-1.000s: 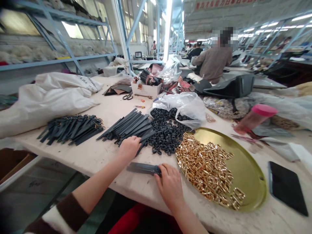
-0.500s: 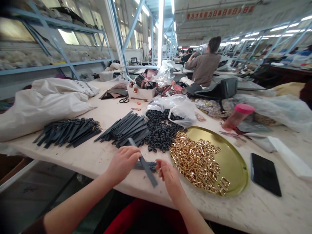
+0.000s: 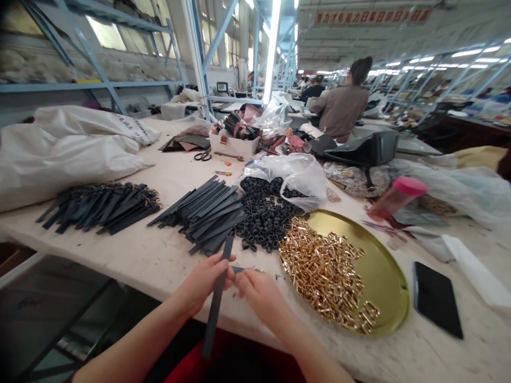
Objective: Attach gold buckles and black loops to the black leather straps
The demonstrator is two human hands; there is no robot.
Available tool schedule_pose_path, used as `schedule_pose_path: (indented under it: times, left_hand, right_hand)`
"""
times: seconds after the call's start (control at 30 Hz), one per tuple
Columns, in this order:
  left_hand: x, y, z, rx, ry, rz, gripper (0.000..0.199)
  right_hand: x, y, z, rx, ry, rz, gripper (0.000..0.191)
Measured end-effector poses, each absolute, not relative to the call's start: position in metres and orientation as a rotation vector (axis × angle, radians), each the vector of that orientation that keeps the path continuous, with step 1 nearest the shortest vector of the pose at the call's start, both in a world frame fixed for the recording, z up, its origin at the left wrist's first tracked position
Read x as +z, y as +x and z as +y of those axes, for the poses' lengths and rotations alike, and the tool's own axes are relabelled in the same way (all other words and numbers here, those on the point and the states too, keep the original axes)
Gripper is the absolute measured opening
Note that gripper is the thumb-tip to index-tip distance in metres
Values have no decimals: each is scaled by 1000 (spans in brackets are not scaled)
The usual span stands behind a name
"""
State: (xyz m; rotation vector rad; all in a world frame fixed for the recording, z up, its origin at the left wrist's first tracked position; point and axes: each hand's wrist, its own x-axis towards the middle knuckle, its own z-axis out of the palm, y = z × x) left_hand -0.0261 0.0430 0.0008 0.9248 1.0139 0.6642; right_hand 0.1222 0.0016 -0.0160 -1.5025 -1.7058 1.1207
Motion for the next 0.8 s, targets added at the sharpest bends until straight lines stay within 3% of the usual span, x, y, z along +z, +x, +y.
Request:
schedule_pose_path:
  times: [0.07,0.13,0.27,0.57,0.73,0.8]
  left_hand:
    - [0,-29,44,654,842,1012,24]
    - [0,-31,44,636,783,1009,23]
    - [2,-34,43,617,732,1017,22]
    - [-5,-28,34,533,1089,1110,18]
    - [-6,-25,28,561,1516,1179,28]
    - [-5,-23,24,560,1615,1215,30]
  right_hand:
    - [-20,135,29,607,-1751,-1865,24]
    - [-27,142,54,314,-1916,-1988,15]
    - [-41,142,74,247,-1990,-2060,7]
    - [-37,146,63,690,-1763,-1779,10]
    - [-21,146,36,1460,-1339,-1063,24]
    - [-18,145,23,1615,-1193,-859,29]
